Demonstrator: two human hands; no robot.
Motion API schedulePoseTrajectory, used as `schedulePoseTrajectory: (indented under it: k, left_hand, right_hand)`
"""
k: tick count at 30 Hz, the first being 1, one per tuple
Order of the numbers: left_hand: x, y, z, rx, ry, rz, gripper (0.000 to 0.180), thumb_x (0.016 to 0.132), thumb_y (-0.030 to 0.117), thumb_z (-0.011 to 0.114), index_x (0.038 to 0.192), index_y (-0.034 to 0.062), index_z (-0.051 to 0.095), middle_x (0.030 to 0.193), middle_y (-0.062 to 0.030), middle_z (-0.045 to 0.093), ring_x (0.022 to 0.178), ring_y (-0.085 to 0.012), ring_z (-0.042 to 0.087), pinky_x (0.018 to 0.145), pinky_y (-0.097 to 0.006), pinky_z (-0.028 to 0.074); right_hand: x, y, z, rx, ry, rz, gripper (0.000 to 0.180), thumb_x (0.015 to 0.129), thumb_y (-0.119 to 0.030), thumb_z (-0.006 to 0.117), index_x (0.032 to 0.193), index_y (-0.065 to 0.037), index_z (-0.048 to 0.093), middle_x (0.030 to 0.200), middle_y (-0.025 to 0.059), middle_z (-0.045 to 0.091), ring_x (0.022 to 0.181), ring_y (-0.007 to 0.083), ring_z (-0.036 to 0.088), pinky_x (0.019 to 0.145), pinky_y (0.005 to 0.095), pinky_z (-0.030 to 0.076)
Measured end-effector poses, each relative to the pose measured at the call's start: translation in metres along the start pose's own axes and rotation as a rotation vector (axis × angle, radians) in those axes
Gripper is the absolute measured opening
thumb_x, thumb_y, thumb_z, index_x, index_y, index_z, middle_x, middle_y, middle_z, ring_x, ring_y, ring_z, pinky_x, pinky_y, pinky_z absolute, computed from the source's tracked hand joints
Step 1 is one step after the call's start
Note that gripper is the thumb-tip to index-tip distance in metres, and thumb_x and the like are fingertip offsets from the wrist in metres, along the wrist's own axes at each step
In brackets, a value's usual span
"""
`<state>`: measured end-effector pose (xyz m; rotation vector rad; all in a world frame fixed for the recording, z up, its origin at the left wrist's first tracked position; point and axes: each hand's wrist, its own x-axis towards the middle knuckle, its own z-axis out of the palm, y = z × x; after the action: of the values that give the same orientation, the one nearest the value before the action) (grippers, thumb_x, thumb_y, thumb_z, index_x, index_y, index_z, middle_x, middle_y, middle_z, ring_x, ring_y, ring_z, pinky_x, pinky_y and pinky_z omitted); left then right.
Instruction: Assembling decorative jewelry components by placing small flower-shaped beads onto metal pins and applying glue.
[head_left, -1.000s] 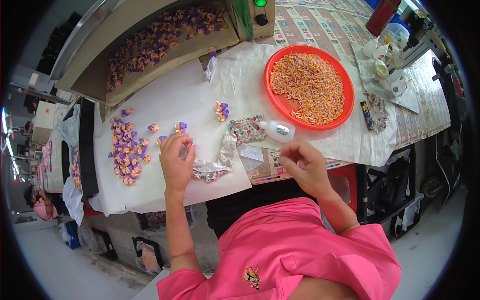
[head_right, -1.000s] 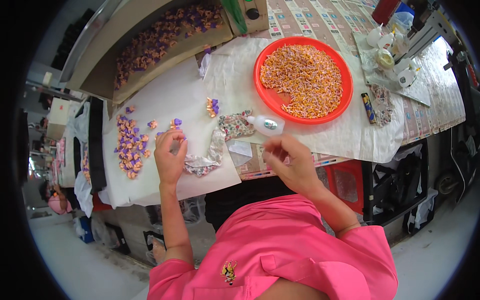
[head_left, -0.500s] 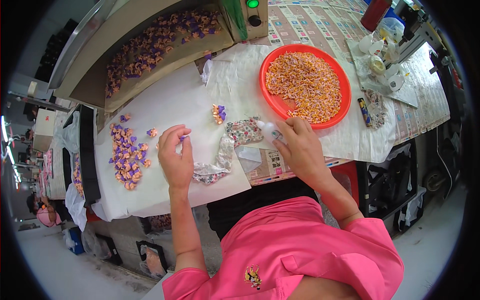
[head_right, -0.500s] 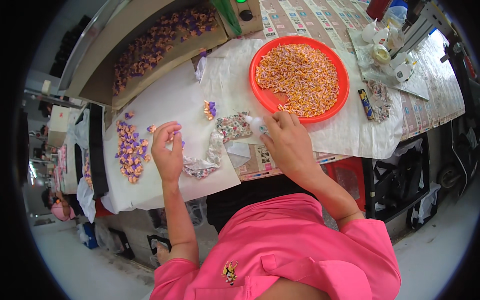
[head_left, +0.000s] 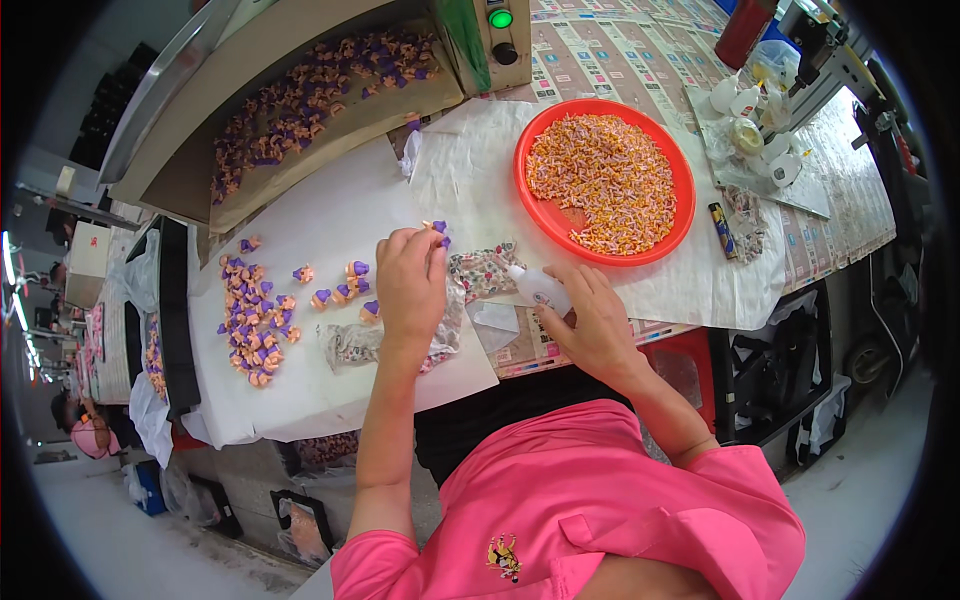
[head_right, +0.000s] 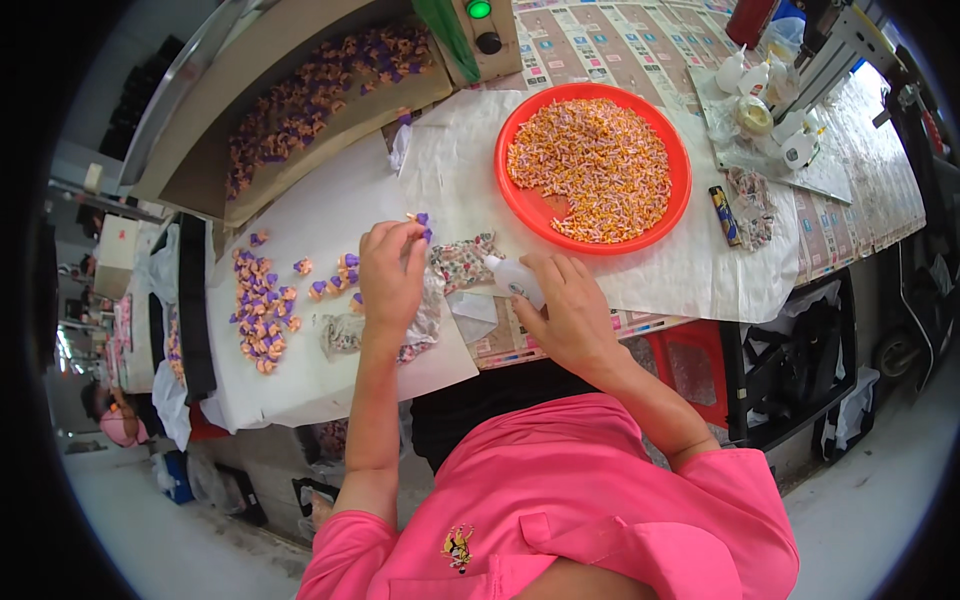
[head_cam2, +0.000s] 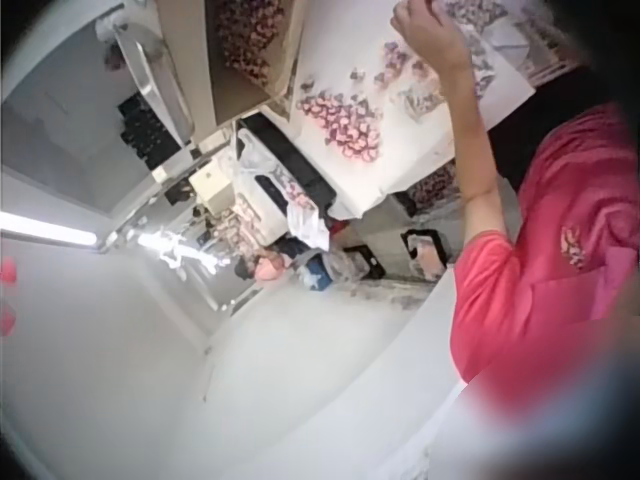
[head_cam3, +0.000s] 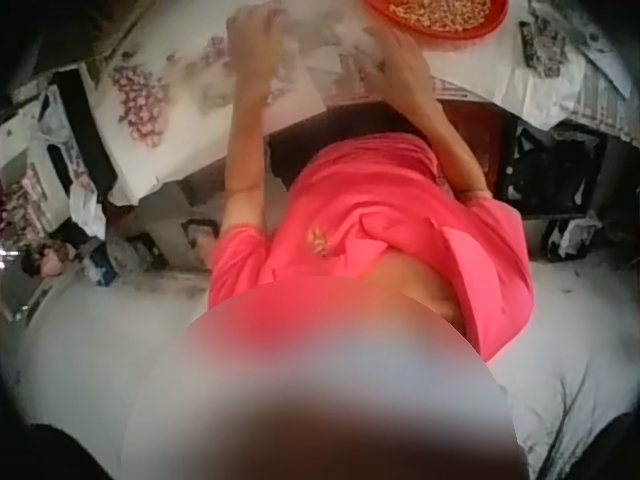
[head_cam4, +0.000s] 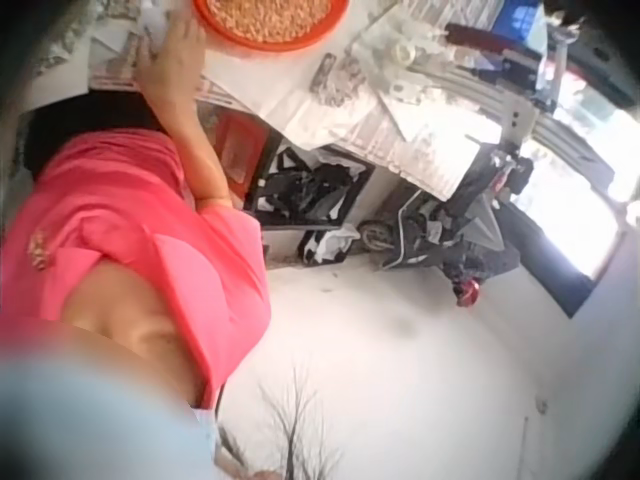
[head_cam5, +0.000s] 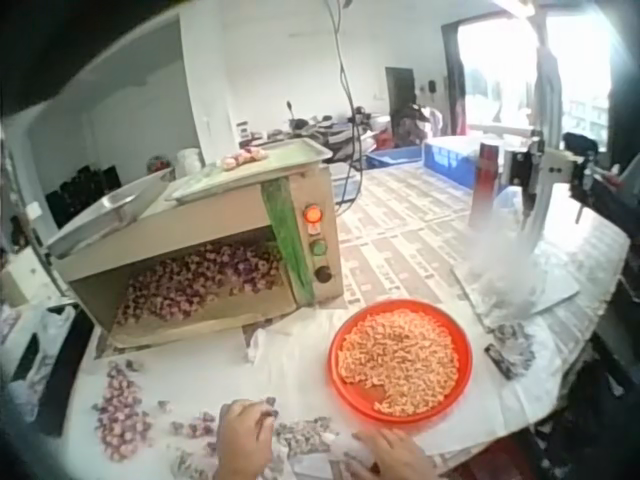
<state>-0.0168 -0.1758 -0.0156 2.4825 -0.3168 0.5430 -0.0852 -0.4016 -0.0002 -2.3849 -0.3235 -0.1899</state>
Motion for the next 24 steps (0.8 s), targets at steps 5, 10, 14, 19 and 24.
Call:
schedulePoseTrajectory:
  k: [5, 10, 14, 19, 24]
  left_hand:
    - [-0.005, 0.004, 0.006, -0.134, -0.035, -0.143, 0.022, 0.075, -0.005, 0.063, 0.096, 0.002, 0.062, 0.091, -0.0112, 0.058, 0.079, -0.0235, 0.059, 0.072, -0.031, 0.048]
    - [-0.008, 0.013, -0.003, -0.285, -0.013, -0.211, 0.027, 0.074, -0.007, 0.065, 0.099, 0.0015, 0.06, 0.09, -0.0084, 0.057, 0.076, -0.0168, 0.059, 0.071, -0.025, 0.048]
    - [-0.026, 0.02, -0.014, -0.611, -0.04, -0.283, 0.028, 0.077, -0.005, 0.067, 0.103, 0.0019, 0.06, 0.092, -0.0037, 0.058, 0.077, -0.0113, 0.058, 0.069, -0.023, 0.048]
    - [-0.054, 0.047, -0.022, -1.119, -0.155, -0.574, 0.022, 0.085, -0.001, 0.066, 0.106, -0.0001, 0.06, 0.091, -0.0006, 0.061, 0.08, -0.0057, 0.056, 0.073, -0.019, 0.047]
    - [-0.075, 0.051, -0.014, -1.294, -0.149, -0.73, 0.026, 0.084, -0.001, 0.066, 0.109, -0.0021, 0.059, 0.091, -0.0044, 0.063, 0.083, -0.0094, 0.06, 0.075, -0.021, 0.049]
  right_hand:
    - [-0.009, 0.008, -0.002, 0.303, -0.014, 0.135, 0.038, 0.084, -0.008, 0.064, 0.119, -0.001, 0.051, 0.096, 0.0092, 0.057, 0.083, 0.0185, 0.06, 0.066, 0.0279, 0.049]
    - [-0.012, 0.009, -0.007, 0.845, -0.016, 0.26, 0.034, 0.087, -0.005, 0.061, 0.119, -0.002, 0.052, 0.1, 0.0048, 0.058, 0.083, 0.0098, 0.059, 0.067, 0.0229, 0.049]
    - [-0.009, -0.003, -0.021, 1.075, -0.055, 0.423, 0.034, 0.086, -0.008, 0.064, 0.117, -0.002, 0.053, 0.1, 0.0045, 0.06, 0.085, 0.0074, 0.058, 0.067, 0.0209, 0.047]
    - [-0.014, -0.008, -0.022, 0.992, 0.012, 0.378, 0.033, 0.081, -0.01, 0.072, 0.11, -0.002, 0.058, 0.099, 0.0037, 0.059, 0.082, 0.0081, 0.058, 0.069, 0.0215, 0.047]
    - [-0.019, -0.013, -0.017, 0.728, 0.138, 0.093, 0.033, 0.073, -0.005, 0.079, 0.102, -0.002, 0.063, 0.093, 0.0057, 0.057, 0.084, 0.0142, 0.057, 0.071, 0.0256, 0.046]
